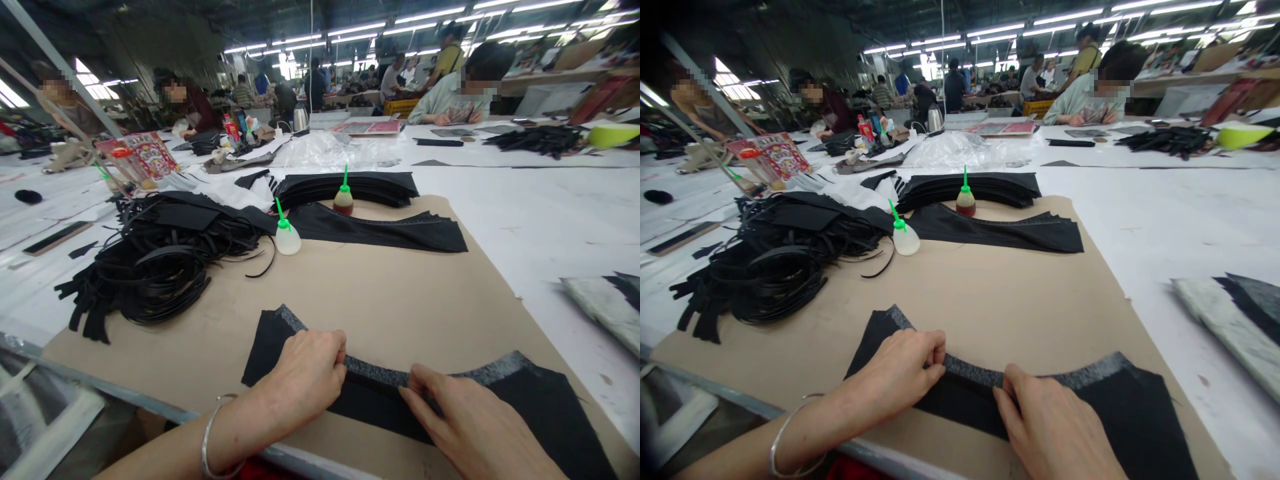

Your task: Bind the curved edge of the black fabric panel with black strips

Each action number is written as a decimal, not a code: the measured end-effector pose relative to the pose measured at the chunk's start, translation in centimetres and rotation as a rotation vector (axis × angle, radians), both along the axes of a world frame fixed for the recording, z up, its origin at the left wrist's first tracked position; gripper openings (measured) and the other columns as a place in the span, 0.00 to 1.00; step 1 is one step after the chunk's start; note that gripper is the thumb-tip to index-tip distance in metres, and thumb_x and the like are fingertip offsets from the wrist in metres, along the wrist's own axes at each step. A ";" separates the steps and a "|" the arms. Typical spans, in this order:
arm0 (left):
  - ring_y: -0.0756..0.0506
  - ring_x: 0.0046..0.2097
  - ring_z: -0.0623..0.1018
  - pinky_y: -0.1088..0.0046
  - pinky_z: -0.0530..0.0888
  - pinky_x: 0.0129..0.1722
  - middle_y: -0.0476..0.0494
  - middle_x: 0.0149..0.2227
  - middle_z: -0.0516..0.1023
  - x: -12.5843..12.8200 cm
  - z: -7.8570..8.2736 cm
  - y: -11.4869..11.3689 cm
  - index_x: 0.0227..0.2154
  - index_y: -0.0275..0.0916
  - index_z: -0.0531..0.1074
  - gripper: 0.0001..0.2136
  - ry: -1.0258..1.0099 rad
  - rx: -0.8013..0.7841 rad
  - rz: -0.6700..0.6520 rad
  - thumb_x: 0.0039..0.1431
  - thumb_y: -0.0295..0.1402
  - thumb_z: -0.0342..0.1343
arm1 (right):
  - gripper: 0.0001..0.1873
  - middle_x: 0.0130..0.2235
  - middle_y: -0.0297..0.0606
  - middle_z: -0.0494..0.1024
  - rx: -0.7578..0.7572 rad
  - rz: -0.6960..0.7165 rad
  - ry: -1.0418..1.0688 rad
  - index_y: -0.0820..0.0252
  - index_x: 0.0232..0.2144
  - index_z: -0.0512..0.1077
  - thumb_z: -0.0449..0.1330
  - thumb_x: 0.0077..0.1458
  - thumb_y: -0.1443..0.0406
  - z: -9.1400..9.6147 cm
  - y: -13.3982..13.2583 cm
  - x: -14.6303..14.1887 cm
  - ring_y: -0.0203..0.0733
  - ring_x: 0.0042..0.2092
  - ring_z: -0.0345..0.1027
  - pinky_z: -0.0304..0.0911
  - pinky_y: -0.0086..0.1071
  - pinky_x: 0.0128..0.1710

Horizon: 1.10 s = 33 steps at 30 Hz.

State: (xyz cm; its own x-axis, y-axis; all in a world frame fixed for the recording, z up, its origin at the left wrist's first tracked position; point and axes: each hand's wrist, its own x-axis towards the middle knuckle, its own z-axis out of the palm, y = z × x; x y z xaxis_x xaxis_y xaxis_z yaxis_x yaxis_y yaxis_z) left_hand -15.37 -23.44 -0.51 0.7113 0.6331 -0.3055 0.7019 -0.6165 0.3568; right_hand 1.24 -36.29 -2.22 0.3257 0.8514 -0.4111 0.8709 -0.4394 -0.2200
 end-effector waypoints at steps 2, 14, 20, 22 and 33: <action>0.42 0.32 0.78 0.72 0.62 0.27 0.49 0.28 0.78 0.1 0.0 0.0 0.27 0.43 0.70 0.05 -0.006 0.005 -0.001 0.51 0.28 0.50 | 0.14 0.30 0.35 0.78 -0.014 -0.007 -0.011 0.52 0.29 0.70 0.49 0.64 0.61 0.1 0.1 0.0 0.50 0.35 0.74 0.51 0.33 0.28; 0.44 0.33 0.78 0.72 0.65 0.29 0.47 0.28 0.78 1.1 -0.4 0.4 0.27 0.42 0.71 0.06 -0.002 -0.003 -0.013 0.52 0.28 0.50 | 0.14 0.27 0.35 0.77 0.045 -0.016 -0.072 0.52 0.27 0.70 0.50 0.63 0.61 -0.4 -0.1 0.4 0.51 0.32 0.74 0.48 0.33 0.26; 0.43 0.34 0.78 0.72 0.66 0.30 0.47 0.29 0.79 1.2 -0.3 0.4 0.28 0.42 0.72 0.06 -0.009 -0.013 -0.012 0.52 0.28 0.51 | 0.14 0.27 0.36 0.77 0.033 -0.012 -0.071 0.52 0.26 0.70 0.50 0.62 0.61 -0.4 0.1 0.5 0.50 0.32 0.74 0.47 0.33 0.25; 0.43 0.34 0.78 0.72 0.66 0.30 0.47 0.30 0.79 1.2 -0.4 0.4 0.28 0.42 0.72 0.06 -0.014 -0.017 -0.013 0.52 0.28 0.51 | 0.14 0.27 0.36 0.77 0.021 -0.015 -0.073 0.52 0.26 0.70 0.50 0.63 0.60 -0.4 0.2 0.5 0.51 0.32 0.74 0.47 0.33 0.26; 0.43 0.35 0.78 0.71 0.66 0.31 0.46 0.30 0.79 1.3 -0.4 0.5 0.28 0.41 0.72 0.06 -0.001 -0.007 -0.017 0.53 0.28 0.50 | 0.14 0.28 0.37 0.78 0.009 -0.012 -0.091 0.52 0.26 0.70 0.50 0.62 0.61 -0.3 0.3 0.5 0.52 0.33 0.75 0.48 0.33 0.26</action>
State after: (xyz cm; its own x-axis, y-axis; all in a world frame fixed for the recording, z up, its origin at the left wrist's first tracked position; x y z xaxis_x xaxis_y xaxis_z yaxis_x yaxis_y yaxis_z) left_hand -14.05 -22.94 -0.94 0.7222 0.6187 -0.3092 0.6910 -0.6256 0.3621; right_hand 1.75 -35.96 -2.49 0.3721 0.8506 -0.3715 0.8820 -0.4487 -0.1439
